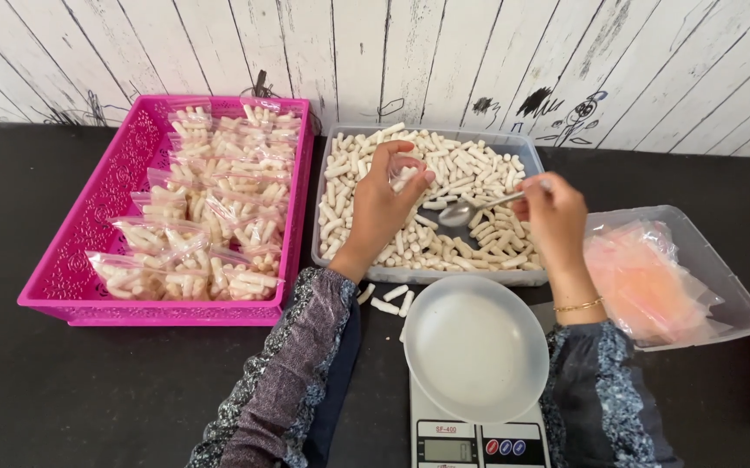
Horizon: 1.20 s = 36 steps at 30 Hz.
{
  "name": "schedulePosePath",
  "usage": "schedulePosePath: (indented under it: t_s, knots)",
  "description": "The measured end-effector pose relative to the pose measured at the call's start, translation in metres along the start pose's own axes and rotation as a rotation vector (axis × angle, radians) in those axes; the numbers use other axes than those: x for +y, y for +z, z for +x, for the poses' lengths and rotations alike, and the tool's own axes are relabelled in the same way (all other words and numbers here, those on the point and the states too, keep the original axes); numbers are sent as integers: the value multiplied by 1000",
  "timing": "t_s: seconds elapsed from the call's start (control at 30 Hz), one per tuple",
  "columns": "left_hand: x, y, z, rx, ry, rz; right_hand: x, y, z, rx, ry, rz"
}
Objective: Packing small cylindrical snacks into plastic bags, weighing them on a digital scale, and organizing them in a basket.
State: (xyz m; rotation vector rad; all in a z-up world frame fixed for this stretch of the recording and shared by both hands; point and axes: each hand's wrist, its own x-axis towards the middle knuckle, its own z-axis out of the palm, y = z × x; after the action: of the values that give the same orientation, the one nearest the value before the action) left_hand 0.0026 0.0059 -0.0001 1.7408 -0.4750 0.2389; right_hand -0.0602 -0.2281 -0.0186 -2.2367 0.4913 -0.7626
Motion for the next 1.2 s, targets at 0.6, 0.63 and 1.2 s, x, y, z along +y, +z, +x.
schedulePosePath:
  t_s: [0.6, 0.63, 1.2]
  knots:
    - [1, 0, -2, -28, -25, 47, -18, -34, 5, 6, 321, 728]
    - [-4, 2, 1, -26, -26, 46, -35, -44, 0, 4, 320, 726]
    - [7, -2, -2, -351, 26, -219, -128, -70, -38, 150, -725, 133]
